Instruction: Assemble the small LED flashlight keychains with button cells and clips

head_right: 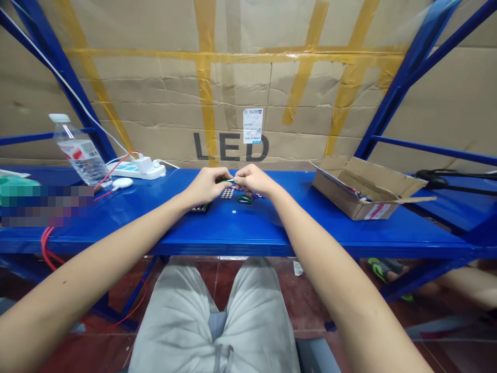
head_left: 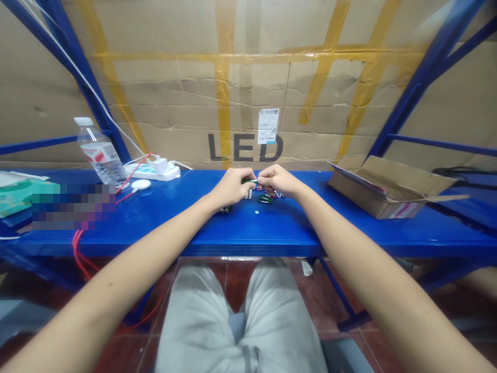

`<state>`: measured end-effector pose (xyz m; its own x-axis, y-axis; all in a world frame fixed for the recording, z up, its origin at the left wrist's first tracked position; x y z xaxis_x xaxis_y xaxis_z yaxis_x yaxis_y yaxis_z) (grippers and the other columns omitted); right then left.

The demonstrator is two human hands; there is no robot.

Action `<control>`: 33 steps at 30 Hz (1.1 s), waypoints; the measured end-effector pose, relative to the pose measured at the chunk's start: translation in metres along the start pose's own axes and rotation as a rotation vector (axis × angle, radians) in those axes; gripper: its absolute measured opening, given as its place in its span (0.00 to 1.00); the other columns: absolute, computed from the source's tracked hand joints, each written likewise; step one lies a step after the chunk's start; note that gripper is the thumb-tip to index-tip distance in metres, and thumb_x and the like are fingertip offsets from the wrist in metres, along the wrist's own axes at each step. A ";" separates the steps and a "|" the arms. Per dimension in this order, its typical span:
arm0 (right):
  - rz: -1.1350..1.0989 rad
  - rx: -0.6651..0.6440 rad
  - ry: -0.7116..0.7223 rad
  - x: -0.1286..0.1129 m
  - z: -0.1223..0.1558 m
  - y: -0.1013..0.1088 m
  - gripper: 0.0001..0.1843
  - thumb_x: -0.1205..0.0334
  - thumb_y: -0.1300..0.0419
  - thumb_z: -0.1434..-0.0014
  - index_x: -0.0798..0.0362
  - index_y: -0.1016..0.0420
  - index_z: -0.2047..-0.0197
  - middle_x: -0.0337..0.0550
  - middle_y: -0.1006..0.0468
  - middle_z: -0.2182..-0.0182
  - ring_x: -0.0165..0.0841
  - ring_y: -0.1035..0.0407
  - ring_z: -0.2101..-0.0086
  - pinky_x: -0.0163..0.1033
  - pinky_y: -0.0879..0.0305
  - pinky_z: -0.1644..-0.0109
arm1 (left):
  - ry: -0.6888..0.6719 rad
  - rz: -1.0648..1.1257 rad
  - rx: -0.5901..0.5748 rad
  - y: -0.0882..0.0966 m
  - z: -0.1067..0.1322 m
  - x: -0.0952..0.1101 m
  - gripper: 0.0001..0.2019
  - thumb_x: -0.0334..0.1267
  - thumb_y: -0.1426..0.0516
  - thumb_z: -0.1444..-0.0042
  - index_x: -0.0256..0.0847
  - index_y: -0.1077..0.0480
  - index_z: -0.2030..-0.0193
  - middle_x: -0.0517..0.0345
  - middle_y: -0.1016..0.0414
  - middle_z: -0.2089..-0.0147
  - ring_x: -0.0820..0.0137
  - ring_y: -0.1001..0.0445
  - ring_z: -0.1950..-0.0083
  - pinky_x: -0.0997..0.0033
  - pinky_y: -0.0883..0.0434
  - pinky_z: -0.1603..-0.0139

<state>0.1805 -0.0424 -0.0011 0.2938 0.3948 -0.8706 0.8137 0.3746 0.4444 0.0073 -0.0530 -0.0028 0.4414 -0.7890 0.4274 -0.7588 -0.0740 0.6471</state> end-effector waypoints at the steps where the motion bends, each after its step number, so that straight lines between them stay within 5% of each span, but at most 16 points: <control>1: -0.084 -0.007 -0.029 0.001 0.000 -0.001 0.11 0.64 0.41 0.46 0.56 0.32 0.78 0.33 0.42 0.89 0.24 0.49 0.87 0.32 0.51 0.83 | -0.046 -0.046 0.028 0.000 0.001 0.001 0.03 0.30 0.42 0.45 0.37 0.26 0.67 0.56 0.20 0.66 0.68 0.25 0.64 0.69 0.33 0.62; 8: -0.486 -0.081 -0.178 0.005 -0.004 -0.006 0.10 0.71 0.43 0.49 0.55 0.37 0.79 0.31 0.48 0.88 0.22 0.59 0.85 0.28 0.56 0.85 | -0.236 -0.181 0.148 -0.002 0.000 -0.001 0.04 0.27 0.43 0.45 0.38 0.30 0.69 0.56 0.25 0.67 0.68 0.27 0.64 0.69 0.32 0.60; 13: -0.414 -0.049 -0.151 0.008 -0.003 -0.004 0.11 0.69 0.41 0.47 0.56 0.35 0.79 0.30 0.49 0.88 0.21 0.58 0.85 0.29 0.54 0.84 | -0.230 -0.198 0.078 -0.003 0.001 0.001 0.06 0.30 0.45 0.40 0.38 0.30 0.67 0.53 0.24 0.67 0.67 0.27 0.64 0.67 0.31 0.60; 24: -0.367 -0.055 -0.067 0.010 -0.003 -0.002 0.12 0.64 0.38 0.45 0.56 0.32 0.77 0.30 0.47 0.88 0.22 0.55 0.85 0.30 0.50 0.83 | 0.072 0.149 0.126 0.001 -0.001 -0.004 0.03 0.35 0.38 0.47 0.38 0.24 0.67 0.55 0.19 0.65 0.67 0.23 0.61 0.68 0.30 0.57; 33: -0.462 -0.075 -0.144 0.013 -0.005 -0.005 0.11 0.67 0.41 0.45 0.56 0.35 0.78 0.31 0.48 0.88 0.23 0.57 0.85 0.30 0.52 0.83 | -0.135 -0.124 0.037 -0.002 0.001 0.000 0.03 0.32 0.44 0.42 0.40 0.32 0.67 0.55 0.24 0.64 0.67 0.28 0.62 0.68 0.33 0.59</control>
<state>0.1776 -0.0356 -0.0136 -0.0187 0.0547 -0.9983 0.8387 0.5444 0.0141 0.0086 -0.0535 -0.0045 0.4661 -0.8470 0.2555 -0.7210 -0.1962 0.6646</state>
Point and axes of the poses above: each hand's wrist, its own z-axis away from the middle knuckle, its own y-axis out of the back of the hand, x = y × z, the point moved 2 cm from there along -z, towards the middle knuckle
